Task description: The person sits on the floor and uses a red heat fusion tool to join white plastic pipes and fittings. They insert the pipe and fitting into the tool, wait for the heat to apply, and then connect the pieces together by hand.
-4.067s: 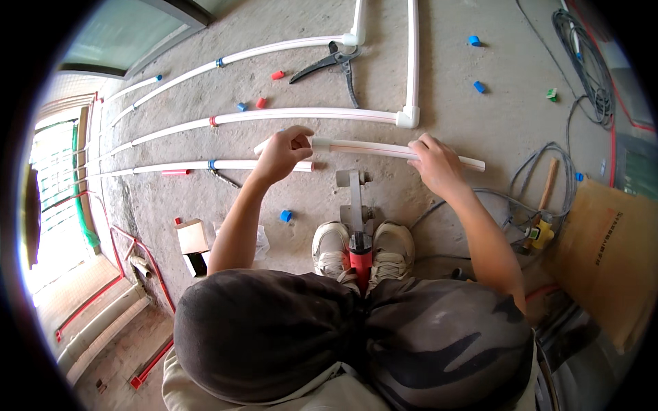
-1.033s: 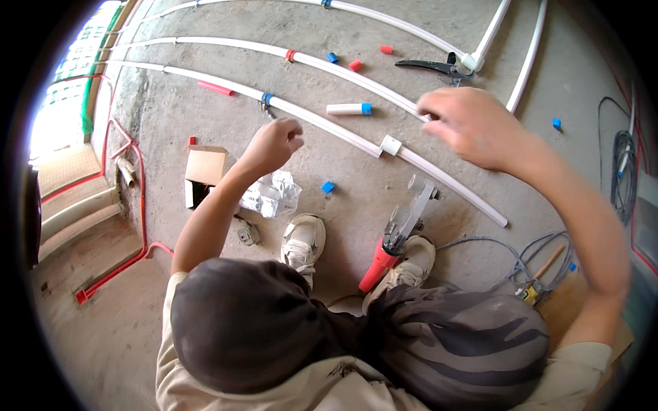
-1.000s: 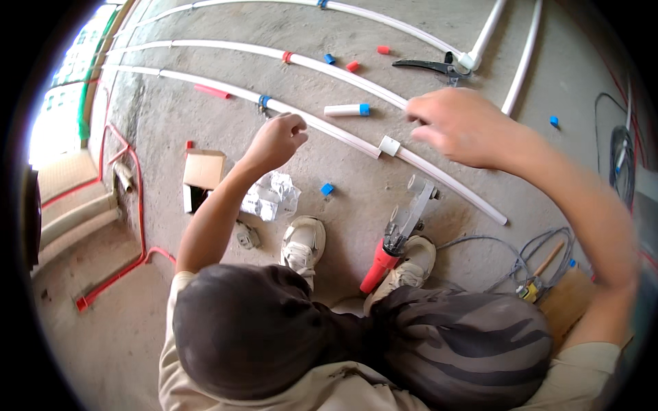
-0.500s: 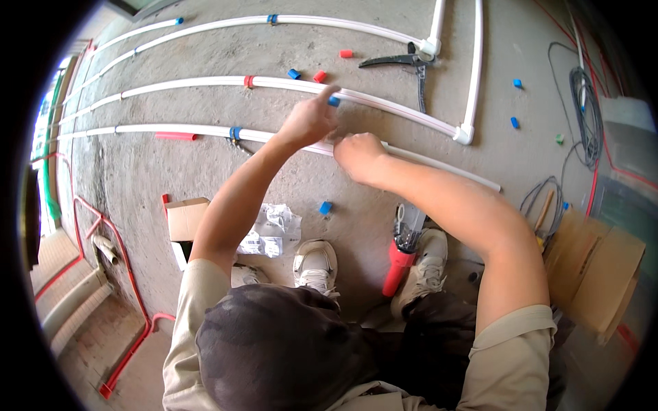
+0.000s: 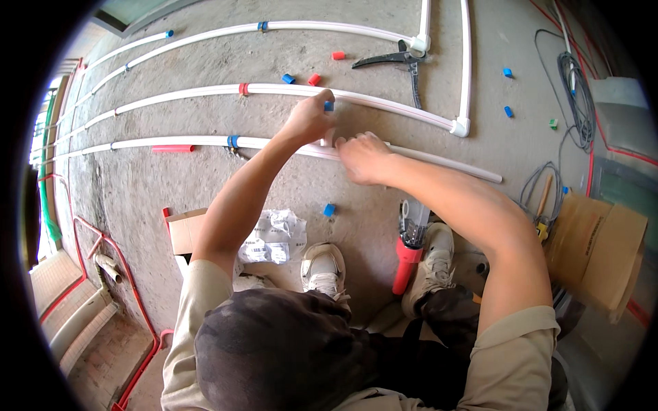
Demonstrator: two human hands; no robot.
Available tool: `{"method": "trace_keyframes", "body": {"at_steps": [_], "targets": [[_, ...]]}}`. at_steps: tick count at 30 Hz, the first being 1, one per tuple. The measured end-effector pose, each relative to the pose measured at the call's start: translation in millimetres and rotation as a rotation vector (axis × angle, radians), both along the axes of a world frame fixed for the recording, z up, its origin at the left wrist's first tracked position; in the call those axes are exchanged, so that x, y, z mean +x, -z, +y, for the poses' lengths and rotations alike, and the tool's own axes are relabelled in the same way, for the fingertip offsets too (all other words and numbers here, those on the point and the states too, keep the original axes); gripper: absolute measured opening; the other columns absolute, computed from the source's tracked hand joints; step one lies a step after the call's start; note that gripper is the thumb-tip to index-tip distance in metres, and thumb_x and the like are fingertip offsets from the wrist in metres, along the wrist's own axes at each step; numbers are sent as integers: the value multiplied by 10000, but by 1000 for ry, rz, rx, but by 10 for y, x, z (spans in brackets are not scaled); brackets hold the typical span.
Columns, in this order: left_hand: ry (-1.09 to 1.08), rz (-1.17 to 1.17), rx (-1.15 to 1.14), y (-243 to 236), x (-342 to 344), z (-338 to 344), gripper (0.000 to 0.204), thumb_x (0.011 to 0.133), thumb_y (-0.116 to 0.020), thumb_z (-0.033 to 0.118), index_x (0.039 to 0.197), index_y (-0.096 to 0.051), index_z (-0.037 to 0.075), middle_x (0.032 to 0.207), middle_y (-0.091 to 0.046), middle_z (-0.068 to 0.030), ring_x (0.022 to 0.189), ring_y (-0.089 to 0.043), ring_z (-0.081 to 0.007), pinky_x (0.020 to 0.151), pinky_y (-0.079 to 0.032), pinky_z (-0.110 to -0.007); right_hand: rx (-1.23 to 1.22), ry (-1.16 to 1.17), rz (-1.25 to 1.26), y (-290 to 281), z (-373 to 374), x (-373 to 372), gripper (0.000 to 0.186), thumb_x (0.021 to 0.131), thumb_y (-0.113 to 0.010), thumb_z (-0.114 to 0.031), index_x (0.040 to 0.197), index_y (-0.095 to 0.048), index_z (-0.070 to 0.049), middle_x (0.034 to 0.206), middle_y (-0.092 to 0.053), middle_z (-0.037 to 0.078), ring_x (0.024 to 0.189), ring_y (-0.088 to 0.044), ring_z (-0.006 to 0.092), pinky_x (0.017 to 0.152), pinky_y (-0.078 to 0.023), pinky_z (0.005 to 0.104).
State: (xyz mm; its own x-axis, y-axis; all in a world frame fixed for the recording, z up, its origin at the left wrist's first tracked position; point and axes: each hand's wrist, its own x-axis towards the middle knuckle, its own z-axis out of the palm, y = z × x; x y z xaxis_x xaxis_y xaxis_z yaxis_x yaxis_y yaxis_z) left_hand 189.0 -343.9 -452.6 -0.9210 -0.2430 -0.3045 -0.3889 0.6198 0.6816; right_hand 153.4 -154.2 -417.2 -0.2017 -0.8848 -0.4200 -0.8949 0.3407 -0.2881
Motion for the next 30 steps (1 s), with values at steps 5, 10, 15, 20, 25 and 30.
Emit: {"method": "trace_keyframes", "body": {"at_steps": [5, 10, 15, 20, 25, 30], "targets": [[79, -38, -76, -49, 23, 86, 462, 806, -713, 166, 1254, -634, 80, 1058, -741, -251, 1038, -713, -434, 881, -554, -509, 62, 20, -90, -89, -22, -66, 330, 830, -613, -44, 1151, -603, 33, 1005, -741, 261, 1042, -721, 430, 942, -546, 515], [239, -243, -116, -230, 11, 45, 424, 812, -720, 192, 1215, -640, 88, 1097, -745, -228, 1065, -707, -427, 891, -538, -525, 43, 52, -202, -111, 48, -115, 313, 862, -595, -34, 1167, -601, 36, 1026, -734, 280, 1025, -718, 445, 918, -548, 525], [182, -93, -201, -149, 223, 243, 296, 835, -682, 180, 1096, -626, 52, 1118, -726, -212, 1092, -681, -438, 873, -528, -527, -87, -36, -226, -50, 177, -205, 244, 897, -618, -51, 1128, -664, 11, 1016, -744, 262, 995, -723, 442, 866, -562, 525], [228, 438, -357, -147, 412, 287, 239, 784, -649, 127, 1003, -688, 39, 1035, -707, -147, 1051, -636, -372, 913, -496, -469, -108, 138, -288, -160, 167, -505, 180, 973, -629, -165, 1027, -732, -27, 943, -749, 232, 924, -732, 412, 829, -575, 493], [528, 331, -417, -190, 635, 541, 151, 765, -668, 150, 863, -732, 54, 963, -694, -102, 1069, -611, -302, 930, -436, -427, -256, 279, -114, -902, 494, -941, 227, 1012, -607, -222, 1046, -720, -28, 918, -738, 230, 866, -719, 415, 798, -567, 502], [569, 185, -513, 20, 396, 769, 214, 856, -700, 264, 770, -781, 86, 870, -758, -104, 1046, -638, -298, 935, -440, -452, 29, 247, 84, -1550, 1516, -1058, 179, 996, -646, -210, 1034, -695, -42, 908, -721, 229, 885, -698, 435, 798, -541, 533]]}}
